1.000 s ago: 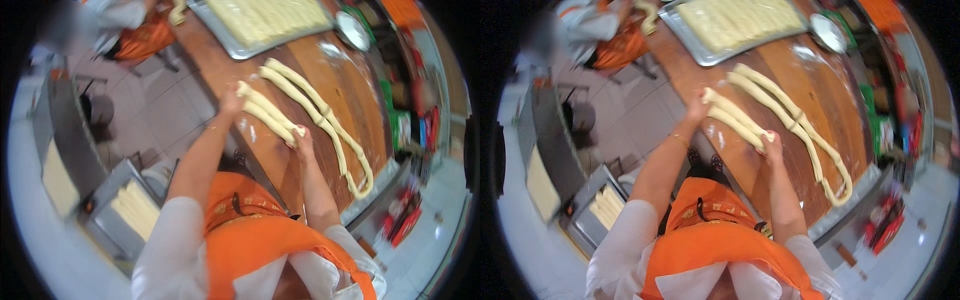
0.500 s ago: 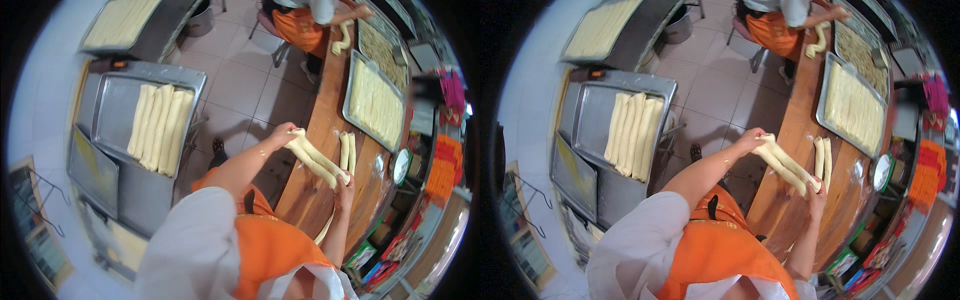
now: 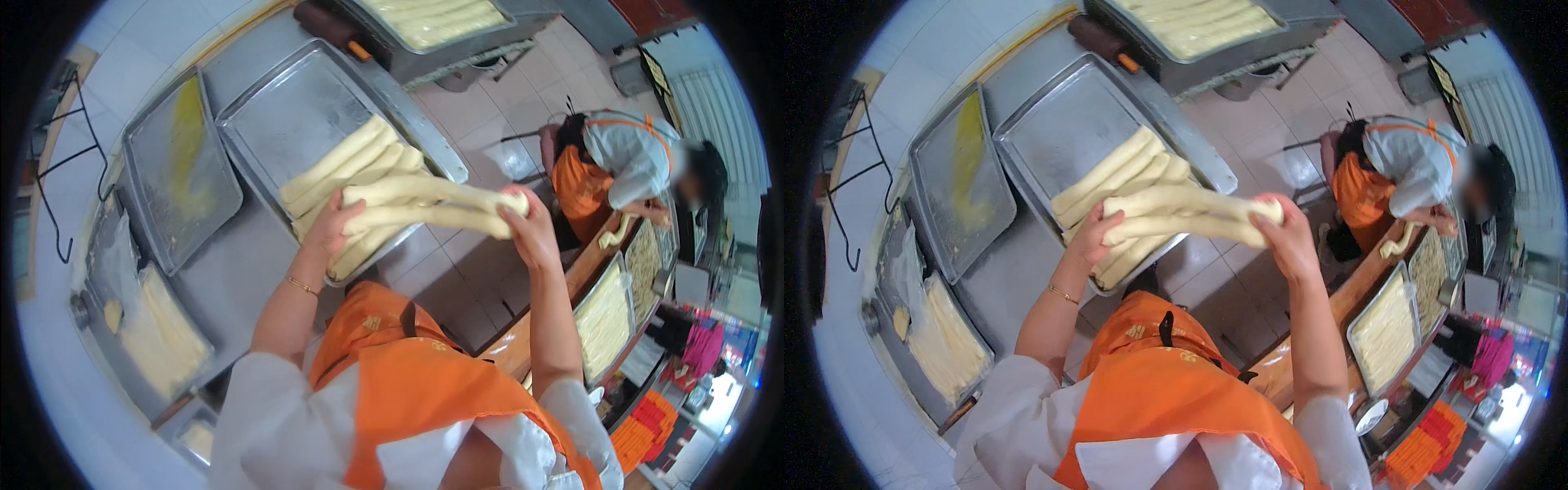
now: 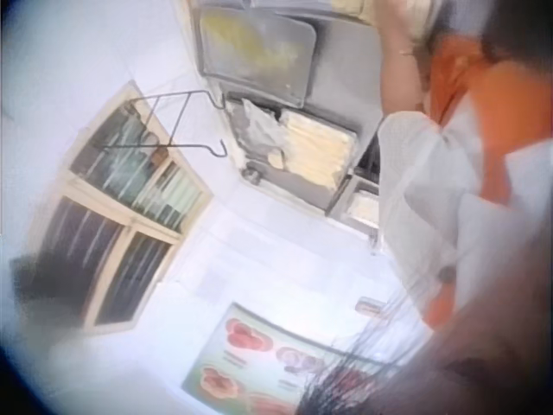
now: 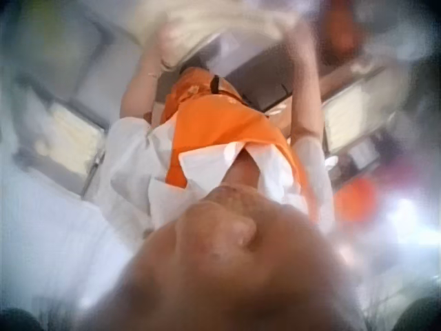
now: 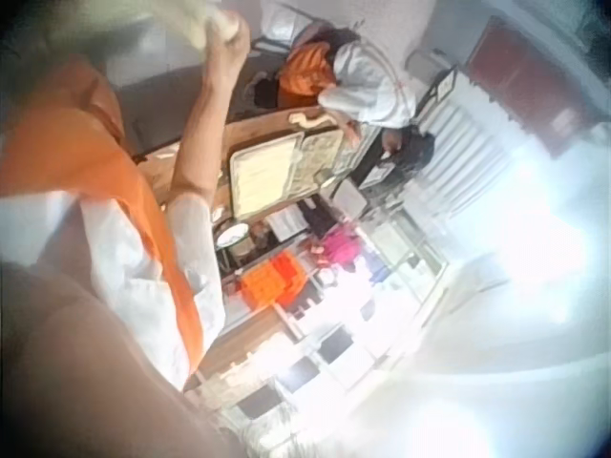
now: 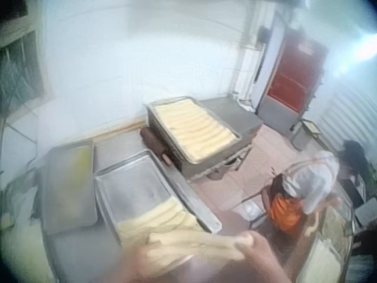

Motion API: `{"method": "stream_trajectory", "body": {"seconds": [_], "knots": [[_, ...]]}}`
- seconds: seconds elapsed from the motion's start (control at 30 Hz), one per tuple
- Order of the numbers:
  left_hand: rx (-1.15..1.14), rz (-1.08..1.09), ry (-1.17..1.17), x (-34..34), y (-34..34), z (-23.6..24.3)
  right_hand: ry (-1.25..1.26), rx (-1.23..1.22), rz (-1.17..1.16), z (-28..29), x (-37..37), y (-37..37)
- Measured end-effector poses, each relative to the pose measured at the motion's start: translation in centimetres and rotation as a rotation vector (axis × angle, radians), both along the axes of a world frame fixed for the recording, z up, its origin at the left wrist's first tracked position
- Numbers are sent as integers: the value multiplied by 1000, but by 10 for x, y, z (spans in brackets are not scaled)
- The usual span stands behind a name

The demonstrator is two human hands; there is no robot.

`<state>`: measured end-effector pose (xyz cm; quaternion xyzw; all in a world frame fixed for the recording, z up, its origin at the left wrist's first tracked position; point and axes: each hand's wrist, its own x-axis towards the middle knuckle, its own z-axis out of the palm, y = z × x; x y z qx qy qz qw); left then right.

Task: The person cuts a long piece of dough using a plastic scraper, rolls the resulting pieces into tubes, and organizes them in metal trays before covering the trays with plastic wrap.

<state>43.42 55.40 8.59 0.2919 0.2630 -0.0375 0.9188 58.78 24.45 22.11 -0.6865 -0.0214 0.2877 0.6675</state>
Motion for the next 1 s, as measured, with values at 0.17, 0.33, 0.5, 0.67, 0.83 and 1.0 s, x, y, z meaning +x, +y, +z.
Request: {"method": "stream_trajectory", "body": {"seconds": [0.17, 0.33, 0.5, 0.67, 0.83, 1.0], "knots": [[312, 326, 180, 9, 97, -13, 59, -105, 203, -76, 96, 128], [500, 442, 246, -7, 155, -50, 29, -182, 307, -144, 152, 228], [537, 475, 312, -3, 158, -59, -56, -306, 441, -172, 185, 283], [1335, 171, 448, -26, 168, -76, -617, -746, 633, -177, 183, 313], [2122, -247, 550, -10, 135, -45, -1277, -743, 687, -201, 147, 291], [2216, -519, 554, 6, 119, -77, -1380, -817, 489, -204, 107, 232]]}}
